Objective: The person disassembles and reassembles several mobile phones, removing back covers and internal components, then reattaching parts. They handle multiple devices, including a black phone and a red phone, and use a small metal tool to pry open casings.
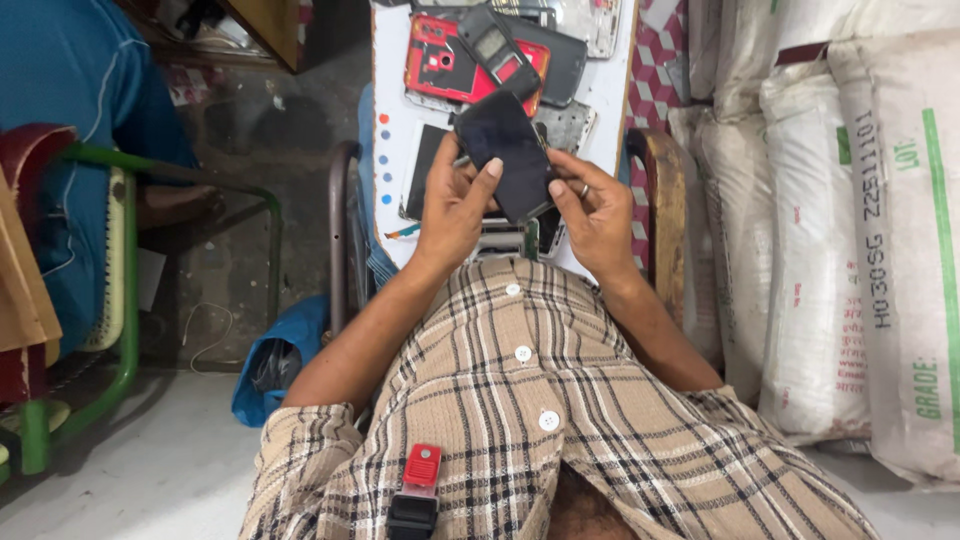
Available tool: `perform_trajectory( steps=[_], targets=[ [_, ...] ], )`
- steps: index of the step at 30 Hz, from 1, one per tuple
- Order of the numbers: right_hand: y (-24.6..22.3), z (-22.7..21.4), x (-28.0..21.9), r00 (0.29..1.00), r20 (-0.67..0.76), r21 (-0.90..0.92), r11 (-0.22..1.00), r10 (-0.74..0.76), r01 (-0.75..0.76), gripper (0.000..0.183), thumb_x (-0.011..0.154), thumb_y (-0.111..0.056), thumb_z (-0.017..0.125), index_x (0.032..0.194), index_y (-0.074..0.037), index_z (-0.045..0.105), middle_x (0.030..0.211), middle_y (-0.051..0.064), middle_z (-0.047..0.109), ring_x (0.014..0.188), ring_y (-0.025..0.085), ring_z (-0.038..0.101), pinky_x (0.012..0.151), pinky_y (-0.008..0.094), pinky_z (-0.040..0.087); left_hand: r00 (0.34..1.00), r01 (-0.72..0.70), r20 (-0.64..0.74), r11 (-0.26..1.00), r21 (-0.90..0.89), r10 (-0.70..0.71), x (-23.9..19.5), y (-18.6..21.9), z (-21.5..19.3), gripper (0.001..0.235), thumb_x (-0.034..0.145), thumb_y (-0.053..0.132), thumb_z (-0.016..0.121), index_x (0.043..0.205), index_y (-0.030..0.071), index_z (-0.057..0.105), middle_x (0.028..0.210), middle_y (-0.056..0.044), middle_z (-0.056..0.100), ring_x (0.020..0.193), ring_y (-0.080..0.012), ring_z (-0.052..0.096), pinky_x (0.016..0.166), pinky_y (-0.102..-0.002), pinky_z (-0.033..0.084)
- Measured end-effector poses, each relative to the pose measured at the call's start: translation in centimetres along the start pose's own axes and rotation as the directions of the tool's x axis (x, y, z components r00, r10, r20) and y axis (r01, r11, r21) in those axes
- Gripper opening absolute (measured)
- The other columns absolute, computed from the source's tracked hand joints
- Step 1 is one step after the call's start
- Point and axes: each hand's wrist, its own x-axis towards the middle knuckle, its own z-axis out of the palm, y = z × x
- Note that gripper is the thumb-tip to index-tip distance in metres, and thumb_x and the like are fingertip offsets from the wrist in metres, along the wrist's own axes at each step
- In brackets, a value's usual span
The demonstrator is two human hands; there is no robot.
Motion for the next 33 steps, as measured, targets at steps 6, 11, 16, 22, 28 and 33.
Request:
perform_trajectory(
  steps=[6, 11, 16, 22, 28, 33],
  targets=[
    [1.0, -0.2, -0.4, 0.999, -0.016, 0.031, 0.999, 0.028, -0.028, 0.035, 0.103, 0.002, 0.063, 0.137, 0.008, 0.060, 0.122, 0.014, 0.069, 0.109, 0.014, 0.068, 0.098, 0.025, 0.054, 1.000, -0.018, -0.005, 0.998, 0.063, 0.019, -0.2, -0.8, -0.7, 0.037, 0.110, 0.018, 0.054, 0.141, 0.002, 0.044, 0.101, -0.008, 0.074, 0.084, -0.0110, 0.073, 0.070, -0.023, 0.059],
    [0.4, 0.1, -0.2, 1.000, -0.009, -0.007, 1.000, -0.003, 0.003, 0.034, 0.102, 0.002, 0.062, 0.135, 0.008, 0.060, 0.125, 0.015, 0.069, 0.112, 0.014, 0.067, 0.098, 0.024, 0.053, 0.997, -0.021, -0.066, 0.973, 0.229, 0.037, 0.0, -0.8, -0.7, 0.031, 0.110, 0.014, 0.055, 0.138, 0.000, 0.051, 0.092, -0.010, 0.072, 0.071, -0.0098, 0.064, 0.057, -0.022, 0.049],
    [0.8, 0.2, -0.6, 0.999, -0.021, 0.013, 0.999, 0.031, -0.031, 0.036, 0.100, 0.001, 0.062, 0.135, 0.009, 0.060, 0.120, 0.014, 0.071, 0.107, 0.014, 0.069, 0.094, 0.024, 0.054, 0.997, -0.013, -0.073, 0.999, 0.038, 0.016, 0.0, -1.3, -0.5, 0.028, 0.107, 0.014, 0.054, 0.131, 0.000, 0.051, 0.097, -0.008, 0.074, 0.079, -0.0115, 0.073, 0.065, -0.026, 0.061],
    [1.5, 0.2, -0.6, 0.999, 0.035, 0.065, 0.998, 0.023, -0.025, 0.038, 0.100, 0.001, 0.062, 0.137, 0.010, 0.056, 0.120, 0.012, 0.070, 0.106, 0.013, 0.068, 0.092, 0.024, 0.055, 0.994, -0.014, -0.112, 1.000, 0.024, 0.017, 0.0, -1.5, -0.2, 0.024, 0.108, 0.014, 0.054, 0.126, -0.001, 0.053, 0.092, -0.006, 0.071, 0.078, -0.0109, 0.071, 0.067, -0.028, 0.063],
    [1.6, 0.6, -1.0, 0.994, 0.075, 0.067, 0.994, 0.082, -0.088, 0.040, 0.097, -0.003, 0.065, 0.134, 0.008, 0.057, 0.108, 0.012, 0.073, 0.087, 0.012, 0.070, 0.072, 0.026, 0.059, 0.994, -0.065, -0.081, 0.990, 0.128, 0.075, -0.3, -1.2, 0.0, 0.024, 0.107, 0.013, 0.057, 0.125, -0.002, 0.054, 0.092, -0.006, 0.072, 0.075, -0.0053, 0.064, 0.064, -0.022, 0.053],
    [1.6, 0.7, -0.9, 0.994, 0.074, 0.052, 0.995, 0.081, -0.085, 0.039, 0.097, -0.007, 0.067, 0.134, 0.006, 0.059, 0.104, 0.012, 0.074, 0.084, 0.013, 0.071, 0.071, 0.026, 0.058, 0.989, -0.138, -0.023, 0.973, 0.187, 0.145, -0.2, -0.3, 0.3, 0.026, 0.105, 0.011, 0.057, 0.127, -0.003, 0.054, 0.099, -0.005, 0.074, 0.085, -0.0018, 0.065, 0.071, -0.018, 0.053]
  ],
)
